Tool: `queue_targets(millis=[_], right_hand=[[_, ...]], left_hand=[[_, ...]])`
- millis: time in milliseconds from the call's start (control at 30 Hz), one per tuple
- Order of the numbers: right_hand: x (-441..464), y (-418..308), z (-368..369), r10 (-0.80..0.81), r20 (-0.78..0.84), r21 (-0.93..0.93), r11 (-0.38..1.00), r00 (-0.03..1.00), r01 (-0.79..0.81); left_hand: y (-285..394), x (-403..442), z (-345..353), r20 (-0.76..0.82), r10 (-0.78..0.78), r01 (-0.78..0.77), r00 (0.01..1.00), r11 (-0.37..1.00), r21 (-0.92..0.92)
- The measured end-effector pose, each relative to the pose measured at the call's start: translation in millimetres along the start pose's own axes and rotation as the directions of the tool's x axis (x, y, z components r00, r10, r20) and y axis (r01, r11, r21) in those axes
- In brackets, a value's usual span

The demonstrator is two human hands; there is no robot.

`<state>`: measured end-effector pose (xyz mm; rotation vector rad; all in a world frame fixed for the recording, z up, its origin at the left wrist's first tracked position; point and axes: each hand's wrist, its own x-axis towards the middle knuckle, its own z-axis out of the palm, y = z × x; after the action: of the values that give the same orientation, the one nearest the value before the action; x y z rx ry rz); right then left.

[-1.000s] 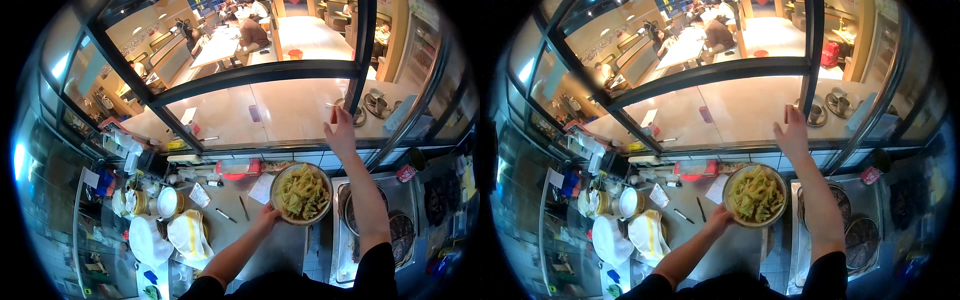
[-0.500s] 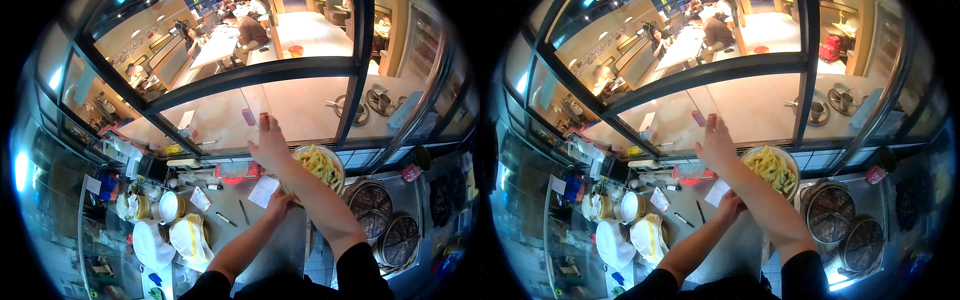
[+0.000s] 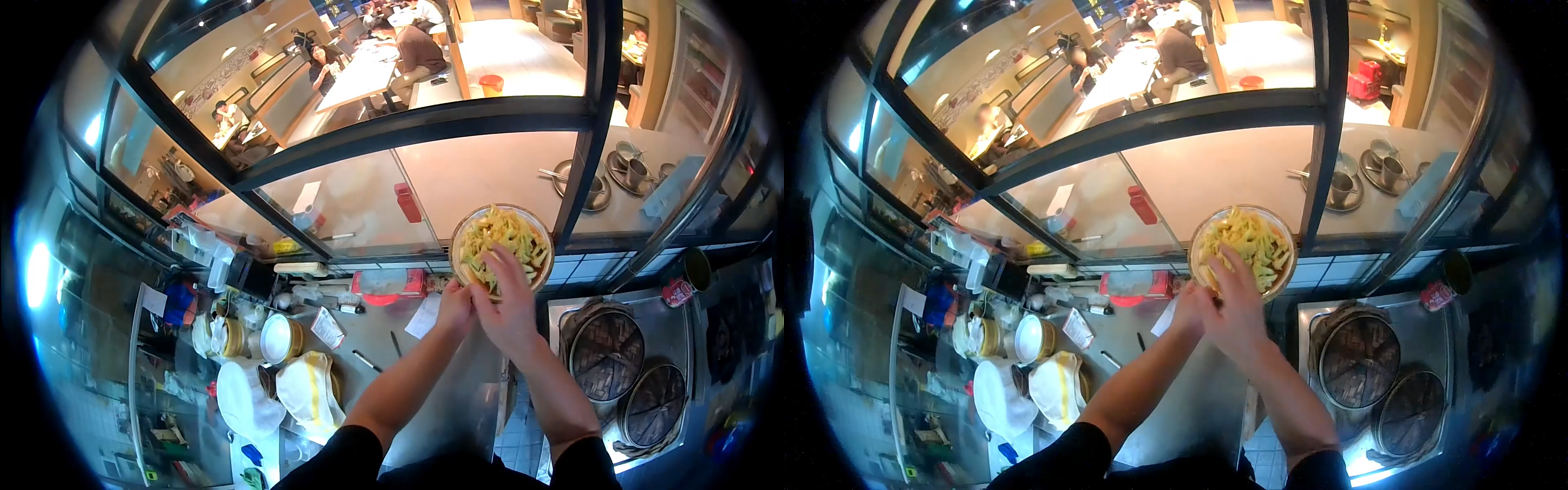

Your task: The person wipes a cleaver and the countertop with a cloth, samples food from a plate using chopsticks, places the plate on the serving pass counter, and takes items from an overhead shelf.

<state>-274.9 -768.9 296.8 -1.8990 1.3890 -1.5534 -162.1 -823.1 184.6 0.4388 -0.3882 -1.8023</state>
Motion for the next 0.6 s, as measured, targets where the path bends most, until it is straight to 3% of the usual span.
queue_targets(millis=[33, 133, 367, 467, 533, 600], right_hand=[[-13.8, 5.4, -11.9, 0.033, 0.0, -0.024, 0.999, 0.999, -0.033], [-54.6, 22.1, -44.3, 0.13, 0.008, -0.067, 0.989, 0.992, -0.129], [-169.5, 49.1, -85.3, 0.309, -0.015, -0.18, 0.935, 0.951, -0.307], [-207.1, 46.9, -93.3, 0.378, -0.041, -0.172, 0.909, 0.925, -0.38], [-235.5, 49.5, -93.2, 0.418, -0.059, -0.161, 0.892, 0.906, -0.422], [-252.5, 47.6, -94.6, 0.45, -0.055, -0.16, 0.877, 0.891, -0.453]], left_hand=[[5.3, 4.9, -14.2, -0.184, -0.04, 0.102, 0.982, 0.934, 0.343], [3.8, 24.0, -18.8, -0.287, -0.072, 0.178, 0.955, 0.915, 0.361], [-5.3, 50.0, -9.2, -0.317, 0.028, 0.077, 0.948, 0.946, 0.314], [-10.3, 67.9, -20.0, -0.404, 0.086, 0.077, 0.911, 0.926, 0.371], [-12.8, 84.1, -36.1, -0.298, 0.068, 0.031, 0.952, 0.949, 0.314], [-11.2, 94.6, -31.9, -0.304, 0.071, 0.014, 0.95, 0.964, 0.267]])
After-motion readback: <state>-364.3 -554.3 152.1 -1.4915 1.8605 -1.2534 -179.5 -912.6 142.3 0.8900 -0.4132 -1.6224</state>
